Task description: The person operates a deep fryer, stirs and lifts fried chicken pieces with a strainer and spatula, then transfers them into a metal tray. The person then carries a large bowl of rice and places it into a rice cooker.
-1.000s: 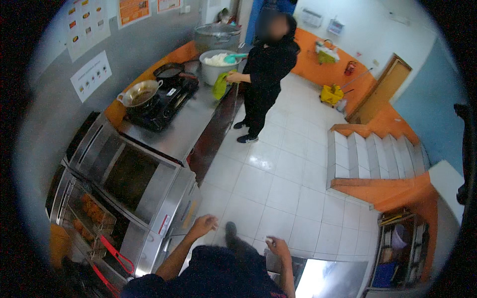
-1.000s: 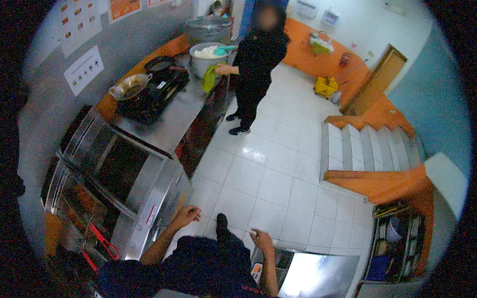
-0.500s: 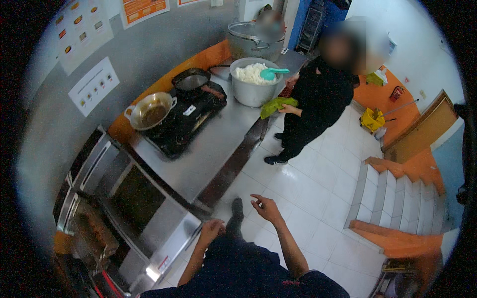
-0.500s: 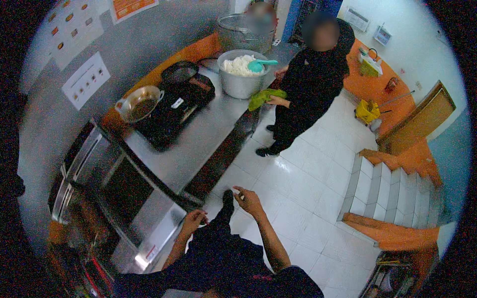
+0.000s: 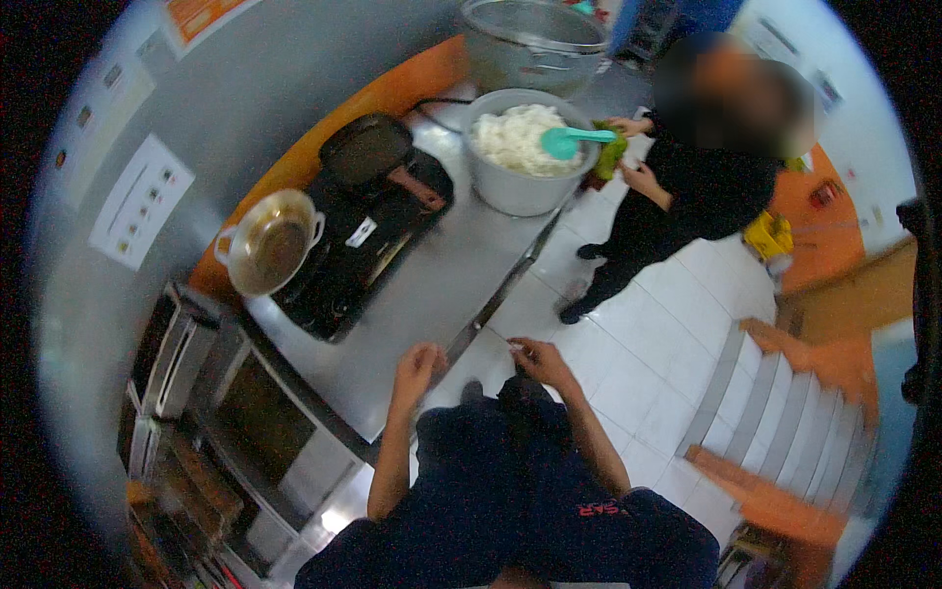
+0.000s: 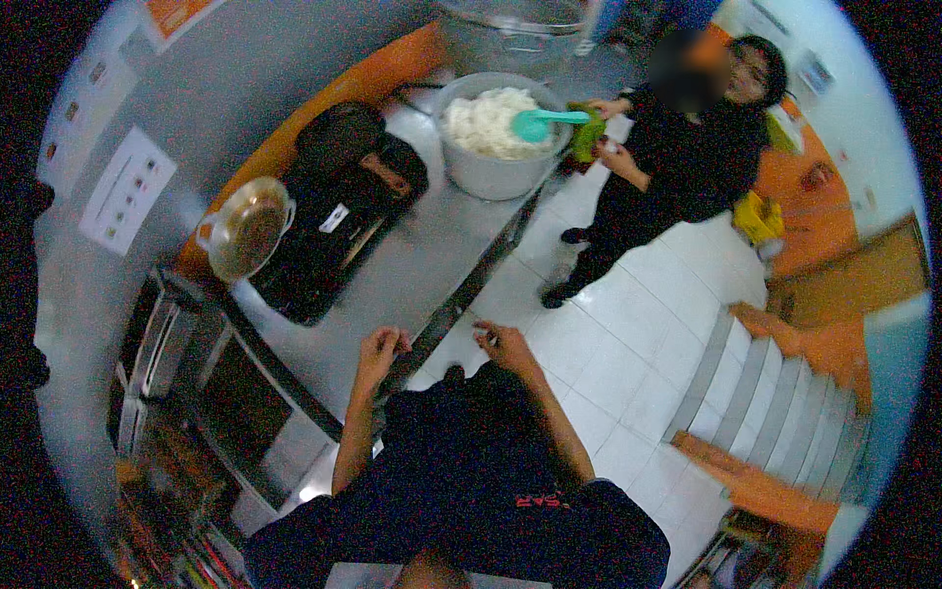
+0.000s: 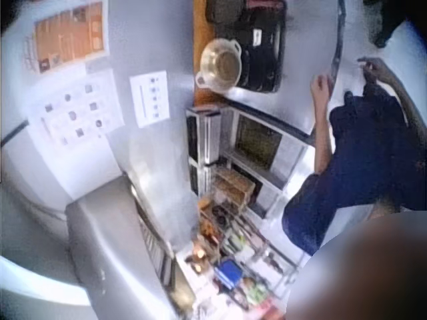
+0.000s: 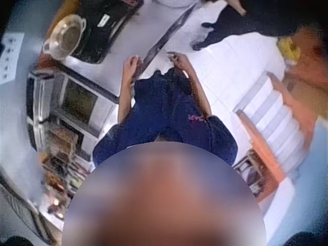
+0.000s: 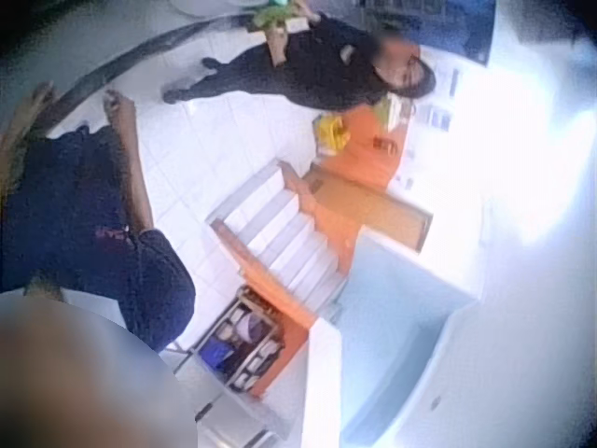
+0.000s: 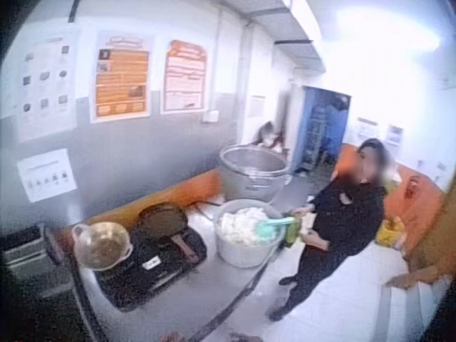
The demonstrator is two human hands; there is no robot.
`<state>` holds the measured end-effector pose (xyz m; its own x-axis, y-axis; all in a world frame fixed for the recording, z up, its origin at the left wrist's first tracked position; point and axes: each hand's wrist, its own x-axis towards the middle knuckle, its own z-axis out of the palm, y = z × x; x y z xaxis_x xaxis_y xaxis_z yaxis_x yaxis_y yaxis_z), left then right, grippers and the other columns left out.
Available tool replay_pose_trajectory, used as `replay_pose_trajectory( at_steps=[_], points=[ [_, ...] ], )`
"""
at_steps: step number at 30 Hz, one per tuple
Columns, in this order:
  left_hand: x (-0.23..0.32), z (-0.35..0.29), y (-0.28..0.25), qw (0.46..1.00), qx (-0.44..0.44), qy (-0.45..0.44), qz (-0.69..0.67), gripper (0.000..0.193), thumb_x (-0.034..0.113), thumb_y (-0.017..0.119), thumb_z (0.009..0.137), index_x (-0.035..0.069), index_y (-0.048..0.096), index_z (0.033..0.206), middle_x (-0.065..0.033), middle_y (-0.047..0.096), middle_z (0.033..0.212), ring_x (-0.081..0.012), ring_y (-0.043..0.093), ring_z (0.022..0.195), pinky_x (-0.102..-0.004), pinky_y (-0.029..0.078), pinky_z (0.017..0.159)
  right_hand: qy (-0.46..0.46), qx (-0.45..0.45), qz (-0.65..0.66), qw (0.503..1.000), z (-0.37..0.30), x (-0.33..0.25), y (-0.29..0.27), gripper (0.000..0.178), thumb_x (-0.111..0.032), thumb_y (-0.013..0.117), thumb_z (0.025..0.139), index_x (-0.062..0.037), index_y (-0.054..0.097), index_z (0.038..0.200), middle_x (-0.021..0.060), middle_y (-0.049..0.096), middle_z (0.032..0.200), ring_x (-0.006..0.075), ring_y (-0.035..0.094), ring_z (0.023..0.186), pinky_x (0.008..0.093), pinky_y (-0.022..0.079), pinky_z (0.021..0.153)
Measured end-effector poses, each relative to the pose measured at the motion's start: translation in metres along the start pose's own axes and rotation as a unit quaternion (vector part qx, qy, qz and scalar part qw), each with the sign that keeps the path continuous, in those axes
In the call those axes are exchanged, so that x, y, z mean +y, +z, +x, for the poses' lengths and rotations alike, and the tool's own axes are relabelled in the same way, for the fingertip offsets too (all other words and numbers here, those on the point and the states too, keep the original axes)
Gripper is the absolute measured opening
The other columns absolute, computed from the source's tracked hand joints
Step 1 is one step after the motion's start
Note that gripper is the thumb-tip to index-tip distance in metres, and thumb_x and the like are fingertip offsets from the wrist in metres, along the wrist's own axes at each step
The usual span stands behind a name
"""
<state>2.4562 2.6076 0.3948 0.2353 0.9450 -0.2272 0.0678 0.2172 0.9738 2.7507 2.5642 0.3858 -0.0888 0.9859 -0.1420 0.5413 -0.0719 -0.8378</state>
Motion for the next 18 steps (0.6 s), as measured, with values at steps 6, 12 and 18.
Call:
replay_pose_trajectory(
  at_steps=[6,12,18],
  points=[
    [-0.016,0.023,0.007,0.994,0.094,0.018,-0.046,0.02,0.016,0.052,0.098,0.0,0.063,0.097,-0.0057,0.066,0.084,-0.0129,0.061,0.074,-0.0266,0.05,0.07,0.104,0.058,0.362,0.925,0.105,0.034,-0.112,0.062,-0.04,0.058,0.095,-0.0061,0.039,0.143,0.0098,0.066,0.099,0.0069,0.048,0.057,0.0223,0.043,0.056],
    [0.013,0.082,0.168,0.948,0.271,-0.1,-0.132,0.023,0.023,0.054,0.098,0.001,0.062,0.097,-0.0088,0.066,0.085,-0.0184,0.066,0.075,-0.0312,0.056,0.07,0.085,0.172,0.694,0.694,0.224,0.118,-0.382,0.084,-0.051,0.054,0.093,-0.0159,0.007,0.153,0.0196,0.055,0.127,0.0206,0.053,0.072,0.0308,0.048,0.07],
    [0.063,0.161,0.312,0.96,0.205,-0.085,-0.171,0.024,0.025,0.057,0.097,0.002,0.061,0.1,-0.0084,0.066,0.086,-0.0204,0.068,0.077,-0.0316,0.057,0.072,0.107,0.206,0.707,0.668,0.331,0.203,-0.536,0.085,-0.054,0.058,0.089,-0.0176,0.013,0.151,0.0172,0.06,0.117,0.0215,0.053,0.075,0.0339,0.049,0.07]
  ],
)
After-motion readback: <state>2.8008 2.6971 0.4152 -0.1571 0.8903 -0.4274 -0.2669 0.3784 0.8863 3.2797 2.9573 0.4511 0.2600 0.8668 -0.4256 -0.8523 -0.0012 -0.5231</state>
